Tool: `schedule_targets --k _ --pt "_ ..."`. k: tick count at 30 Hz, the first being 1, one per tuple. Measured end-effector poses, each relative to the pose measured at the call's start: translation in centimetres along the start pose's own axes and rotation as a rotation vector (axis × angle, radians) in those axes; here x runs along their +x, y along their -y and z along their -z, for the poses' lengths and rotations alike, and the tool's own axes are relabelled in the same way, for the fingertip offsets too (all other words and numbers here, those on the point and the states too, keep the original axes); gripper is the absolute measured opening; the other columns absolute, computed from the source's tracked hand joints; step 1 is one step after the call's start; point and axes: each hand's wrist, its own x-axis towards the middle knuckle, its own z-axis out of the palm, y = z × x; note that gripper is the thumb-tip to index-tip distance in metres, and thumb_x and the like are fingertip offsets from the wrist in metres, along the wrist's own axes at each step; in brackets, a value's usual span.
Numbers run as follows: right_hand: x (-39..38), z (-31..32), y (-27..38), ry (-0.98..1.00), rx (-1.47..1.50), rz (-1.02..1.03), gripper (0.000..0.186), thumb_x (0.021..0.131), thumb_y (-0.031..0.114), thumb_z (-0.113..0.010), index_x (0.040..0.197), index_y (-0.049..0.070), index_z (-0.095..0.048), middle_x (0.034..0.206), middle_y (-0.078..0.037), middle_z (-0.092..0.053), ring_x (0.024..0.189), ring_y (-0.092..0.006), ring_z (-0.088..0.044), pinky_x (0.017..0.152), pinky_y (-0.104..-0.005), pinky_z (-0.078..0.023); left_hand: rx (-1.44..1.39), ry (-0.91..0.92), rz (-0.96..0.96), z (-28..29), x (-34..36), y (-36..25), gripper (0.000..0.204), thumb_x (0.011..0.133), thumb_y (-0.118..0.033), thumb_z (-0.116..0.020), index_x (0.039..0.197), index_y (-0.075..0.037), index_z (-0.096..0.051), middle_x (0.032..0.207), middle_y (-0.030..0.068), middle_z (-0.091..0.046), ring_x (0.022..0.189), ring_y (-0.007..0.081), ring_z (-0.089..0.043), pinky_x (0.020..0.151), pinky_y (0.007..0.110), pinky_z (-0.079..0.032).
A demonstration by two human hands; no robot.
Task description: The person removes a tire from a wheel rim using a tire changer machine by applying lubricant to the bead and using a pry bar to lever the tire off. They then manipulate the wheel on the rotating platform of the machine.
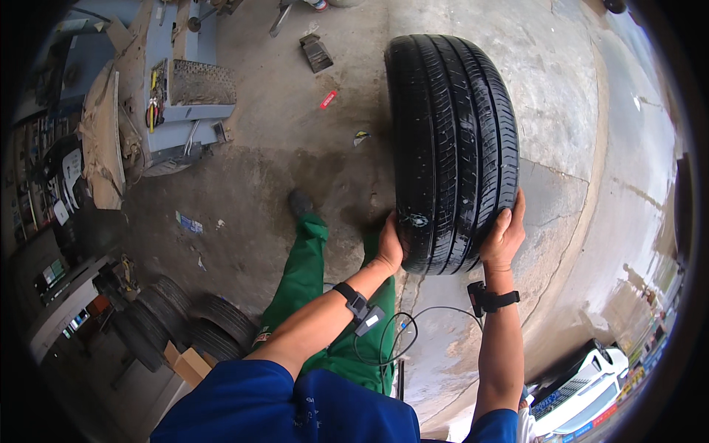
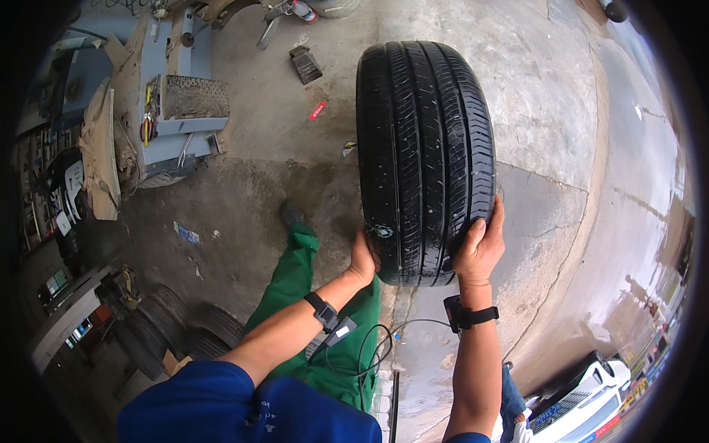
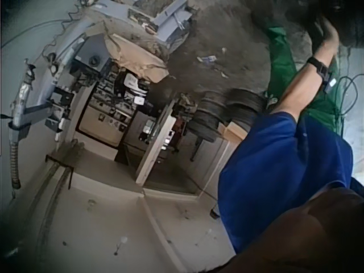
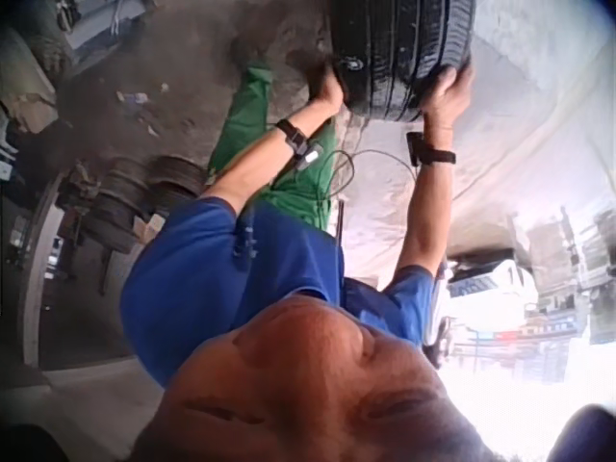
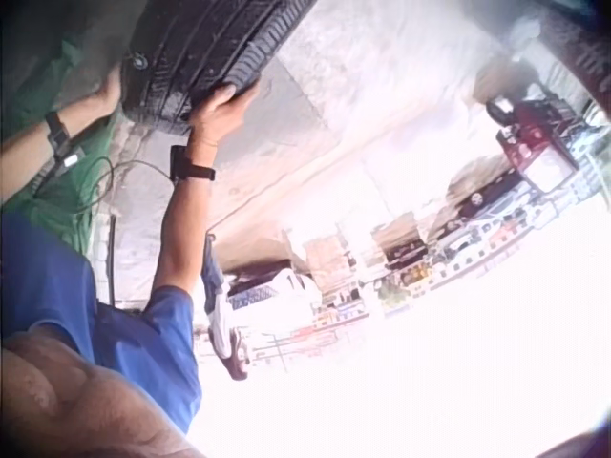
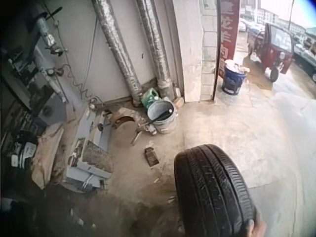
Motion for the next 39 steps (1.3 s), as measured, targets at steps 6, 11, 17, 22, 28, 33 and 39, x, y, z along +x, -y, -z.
schedule_targets --k 6,11,17,22,28,33,39 --pt "7.8 -0.9 5.5 0.285 -0.011 0.352 0.055 0.1 0.045 -0.05 0.137 0.006 -0.06 0.113 -0.026 -0.07 0.103 -0.0452 -0.069 0.088 -0.0445 -0.055 -0.42 -0.158 0.004 -4.1 -1.0 2.8 0.036 0.107 -0.029 -0.04 0.127 -0.008 -0.061 0.125 0.0047 -0.07 0.114 0.0188 -0.064 0.101 0.037 -0.05" --pt "12.9 -5.7 12.7 0.465 -0.177 0.556 0.051 0.095 0.048 -0.055 0.132 0.014 -0.063 0.106 -0.019 -0.074 0.096 -0.0413 -0.071 0.083 -0.0452 -0.057 -0.618 -0.169 -0.031 -7.5 -0.6 -0.5 0.031 0.106 -0.027 -0.046 0.126 -0.008 -0.062 0.127 0.0041 -0.068 0.114 0.0171 -0.064 0.097 0.034 -0.051" --pt "15.2 -15.7 25.1 0.734 -0.478 0.676 0.055 0.096 0.055 -0.054 0.13 0.013 -0.066 0.104 -0.019 -0.074 0.097 -0.0426 -0.07 0.085 -0.0478 -0.055 -0.879 -0.225 -0.063 -6.3 1.1 -10.0 0.021 0.104 -0.022 -0.055 0.12 -0.012 -0.064 0.112 -0.0005 -0.071 0.097 0.0123 -0.067 0.079 0.03 -0.054" --pt "15.9 -22.9 32.3 0.927 -0.368 0.654 0.06 0.099 0.058 -0.054 0.132 0.01 -0.065 0.115 -0.024 -0.071 0.114 -0.0398 -0.066 0.1 -0.0439 -0.05 -0.901 -0.049 -0.1 0.8 3.8 -18.4 0.016 0.102 -0.018 -0.059 0.117 -0.017 -0.064 0.102 -0.0035 -0.071 0.082 0.0104 -0.067 0.066 0.029 -0.053" --pt "13.5 -30.6 40.4 0.958 -0.598 0.667 0.073 0.096 0.068 -0.055 0.132 0.004 -0.064 0.117 -0.026 -0.07 0.116 -0.0415 -0.065 0.1 -0.0443 -0.05 -0.972 -0.221 0.052 8.1 6.0 -29.8 0.023 0.105 -0.023 -0.047 0.106 -0.011 -0.067 0.089 0.0021 -0.069 0.066 0.0141 -0.063 0.058 0.029 -0.054" --pt "12.3 -32.6 41.2 1.004 -0.511 0.619 0.079 0.095 0.072 -0.053 0.137 0.004 -0.059 0.12 -0.027 -0.069 0.117 -0.0429 -0.065 0.1 -0.0449 -0.051 -0.88 -0.158 0.077 16.6 7.9 -34.4 0.045 0.105 -0.027 -0.028 0.108 -0.005 -0.067 0.091 0.0082 -0.07 0.073 0.0195 -0.067 0.059 0.031 -0.057" --pt "9.5 -32.7 41.1 0.898 -0.404 0.524 0.08 0.098 0.071 -0.049 0.14 0.003 -0.052 0.122 -0.028 -0.067 0.115 -0.0455 -0.065 0.098 -0.0484 -0.051 -0.809 -0.093 0.074 21.1 8.3 -41.5 0.053 0.105 -0.027 -0.021 0.126 0.005 -0.058 0.113 0.0206 -0.067 0.096 0.029 -0.071 0.079 0.045 -0.065"
